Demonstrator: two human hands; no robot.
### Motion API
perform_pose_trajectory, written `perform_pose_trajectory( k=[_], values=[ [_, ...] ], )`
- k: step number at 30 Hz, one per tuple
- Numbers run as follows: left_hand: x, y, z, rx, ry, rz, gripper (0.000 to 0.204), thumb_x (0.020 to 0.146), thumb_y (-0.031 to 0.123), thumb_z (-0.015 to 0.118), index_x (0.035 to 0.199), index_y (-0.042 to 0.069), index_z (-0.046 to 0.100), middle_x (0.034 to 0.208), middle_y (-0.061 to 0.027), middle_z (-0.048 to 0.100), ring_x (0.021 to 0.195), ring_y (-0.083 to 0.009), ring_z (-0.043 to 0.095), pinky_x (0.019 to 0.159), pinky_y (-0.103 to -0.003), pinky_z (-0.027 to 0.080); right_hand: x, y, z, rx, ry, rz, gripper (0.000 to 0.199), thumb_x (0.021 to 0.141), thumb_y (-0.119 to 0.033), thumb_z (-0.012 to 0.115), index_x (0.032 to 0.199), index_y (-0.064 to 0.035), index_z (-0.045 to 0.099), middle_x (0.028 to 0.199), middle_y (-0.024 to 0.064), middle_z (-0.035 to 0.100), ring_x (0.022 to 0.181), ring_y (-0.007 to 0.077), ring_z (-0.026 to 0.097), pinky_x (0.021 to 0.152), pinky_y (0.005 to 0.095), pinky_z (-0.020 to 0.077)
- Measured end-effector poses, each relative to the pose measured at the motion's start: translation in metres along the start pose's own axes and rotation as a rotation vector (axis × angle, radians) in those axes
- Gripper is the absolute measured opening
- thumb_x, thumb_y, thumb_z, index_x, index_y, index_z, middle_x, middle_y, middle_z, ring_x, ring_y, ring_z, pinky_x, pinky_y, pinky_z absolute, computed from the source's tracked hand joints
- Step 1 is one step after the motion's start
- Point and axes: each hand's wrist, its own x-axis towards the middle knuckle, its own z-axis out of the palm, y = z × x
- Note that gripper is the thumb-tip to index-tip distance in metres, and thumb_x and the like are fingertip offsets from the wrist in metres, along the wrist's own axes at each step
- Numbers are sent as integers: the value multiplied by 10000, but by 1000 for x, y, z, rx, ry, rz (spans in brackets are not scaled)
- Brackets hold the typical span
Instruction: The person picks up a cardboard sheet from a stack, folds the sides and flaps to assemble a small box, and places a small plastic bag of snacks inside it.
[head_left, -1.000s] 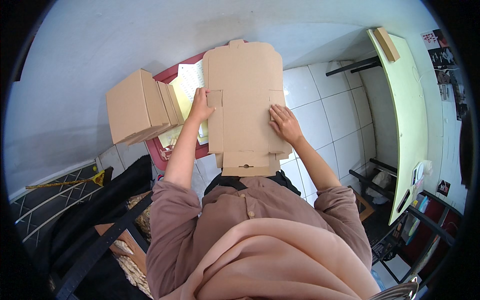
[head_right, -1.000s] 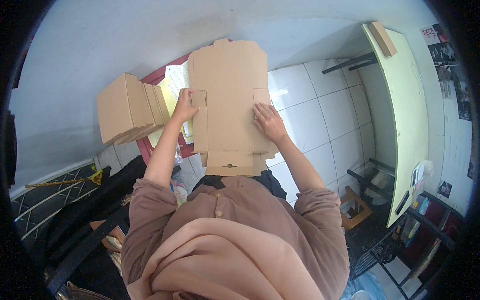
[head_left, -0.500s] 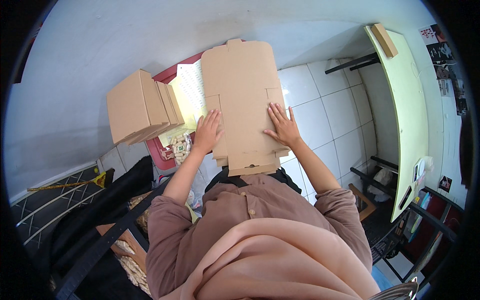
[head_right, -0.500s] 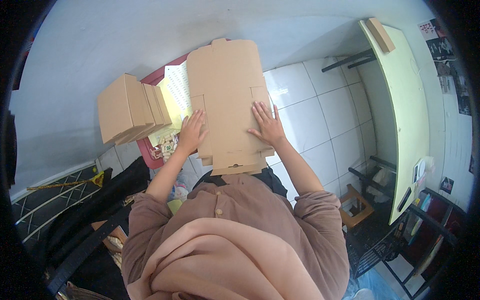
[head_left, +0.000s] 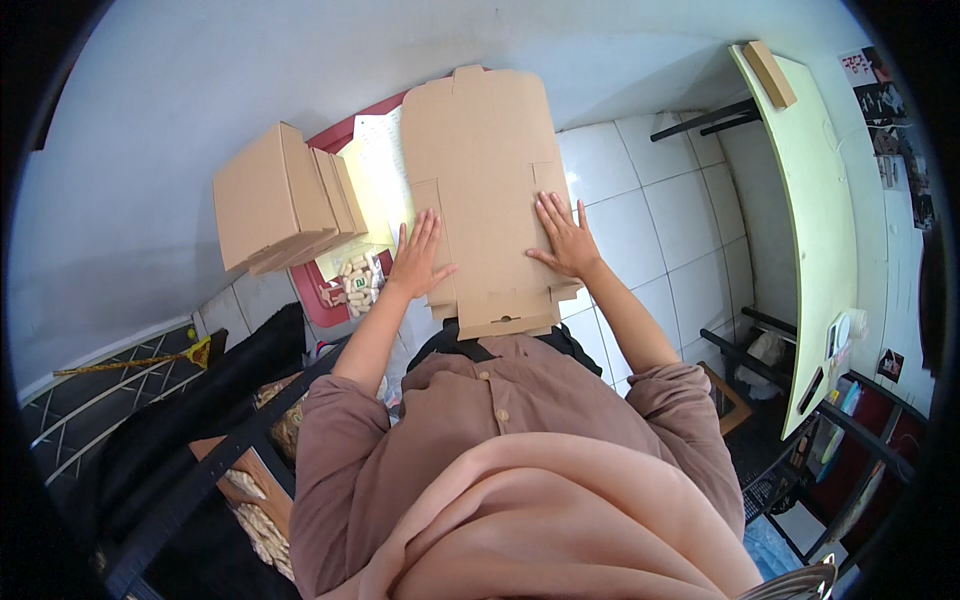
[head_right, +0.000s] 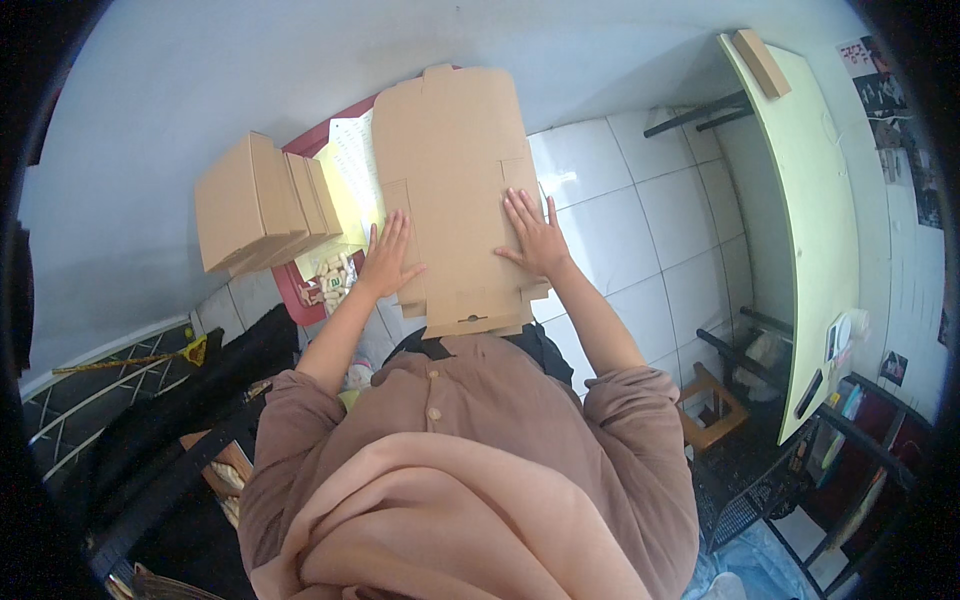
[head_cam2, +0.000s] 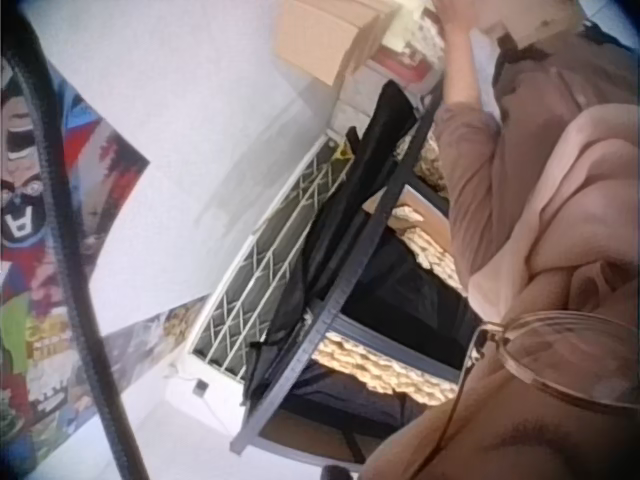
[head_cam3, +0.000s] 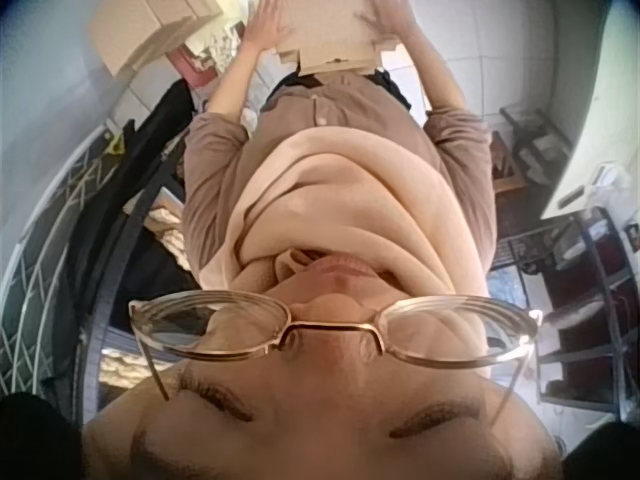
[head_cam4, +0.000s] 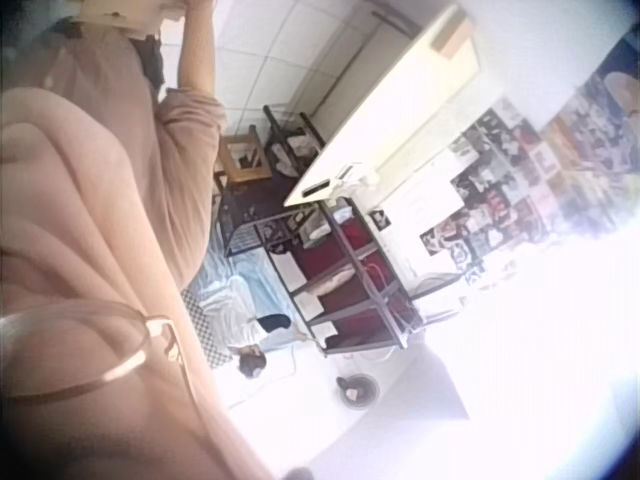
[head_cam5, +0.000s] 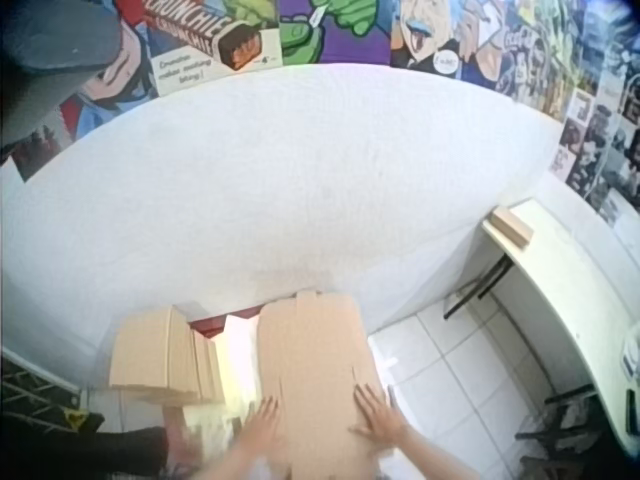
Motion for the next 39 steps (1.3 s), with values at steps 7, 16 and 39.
perform_pose_trajectory(
  k=[7,16,39],
  values=[
    [-27,12,8,-473,741,-397,852,805,360,555,1363,2,21,1418,-191,92,1318,-314,86,1058,-442,70,-29,-5,-16,494,483,256,753,686,-255,688,1302,-68,296,1315,149,326,1143,299,394,937,418,330],
    [-98,46,0,-780,295,-220,437,657,-92,487,1059,77,507,1060,-76,474,838,-159,520,577,-249,421,-93,-5,19,994,322,418,337,675,65,496,963,-60,617,895,74,562,713,153,559,622,264,475],
    [-64,62,-6,-516,309,266,166,686,-11,573,852,0,562,844,-93,587,840,-261,552,718,-338,455,-74,-43,-1,356,217,-221,366,698,-25,536,1046,-116,604,857,61,567,821,217,535,713,324,481]
  ],
)
